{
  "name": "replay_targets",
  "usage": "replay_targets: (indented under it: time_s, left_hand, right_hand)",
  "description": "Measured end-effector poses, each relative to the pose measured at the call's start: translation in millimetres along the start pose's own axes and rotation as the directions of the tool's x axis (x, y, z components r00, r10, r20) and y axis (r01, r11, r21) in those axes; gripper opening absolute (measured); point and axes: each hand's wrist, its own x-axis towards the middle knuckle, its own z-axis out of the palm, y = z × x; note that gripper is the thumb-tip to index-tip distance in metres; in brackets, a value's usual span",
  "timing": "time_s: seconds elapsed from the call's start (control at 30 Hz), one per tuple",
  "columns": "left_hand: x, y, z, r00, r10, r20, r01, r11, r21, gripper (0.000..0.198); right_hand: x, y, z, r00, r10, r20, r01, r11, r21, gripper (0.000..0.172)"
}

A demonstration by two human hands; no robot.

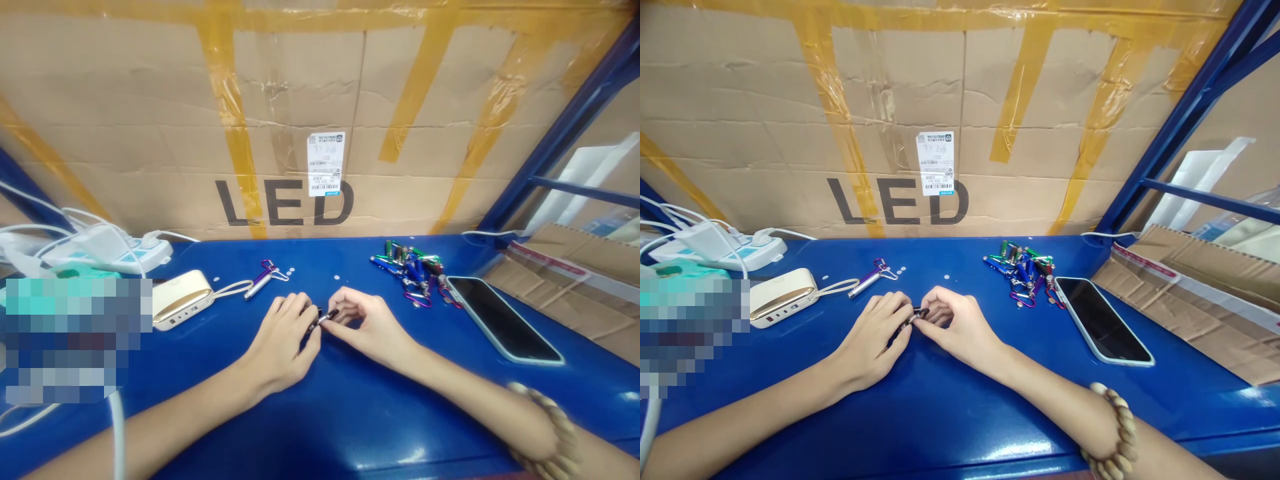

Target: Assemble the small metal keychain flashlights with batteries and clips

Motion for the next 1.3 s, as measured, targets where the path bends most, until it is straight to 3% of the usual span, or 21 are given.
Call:
replay_targets:
  time_s: [0.17,0.37,0.6,0.73,0.97,1.13,1.3]
  left_hand:
    - [3,-2,-3.3,0.997,-0.029,0.073,0.041,0.984,-0.172,0.028]
    - [5,-6,-0.6,0.995,-0.091,0.041,0.099,0.958,-0.268,0.025]
    - [7,-8,-1.3,0.988,-0.156,0.002,0.152,0.959,-0.241,0.022]
    - [6,-9,-1.4,0.986,-0.157,-0.054,0.145,0.973,-0.179,0.017]
    - [4,-11,-0.3,0.983,-0.15,-0.102,0.139,0.984,-0.108,0.016]
    - [4,-14,1.1,0.979,-0.158,-0.129,0.14,0.98,-0.138,0.018]
    - [4,-12,0.1,0.988,-0.108,-0.108,0.089,0.981,-0.175,0.026]
  right_hand:
    - [-1,1,-2,0.998,-0.06,-0.008,0.059,0.995,-0.079,0.014]
    - [0,2,-6,0.985,-0.169,-0.043,0.156,0.965,-0.209,0.008]
    - [1,5,-8,0.97,-0.242,-0.004,0.232,0.934,-0.272,0.007]
    - [0,3,-7,0.946,-0.322,0.032,0.311,0.877,-0.367,0.032]
    - [-3,5,-7,0.914,-0.389,0.116,0.398,0.803,-0.443,0.04]
    - [0,8,-11,0.915,-0.373,0.156,0.404,0.824,-0.398,0.039]
    - [3,5,-10,0.931,-0.351,0.097,0.363,0.874,-0.322,0.032]
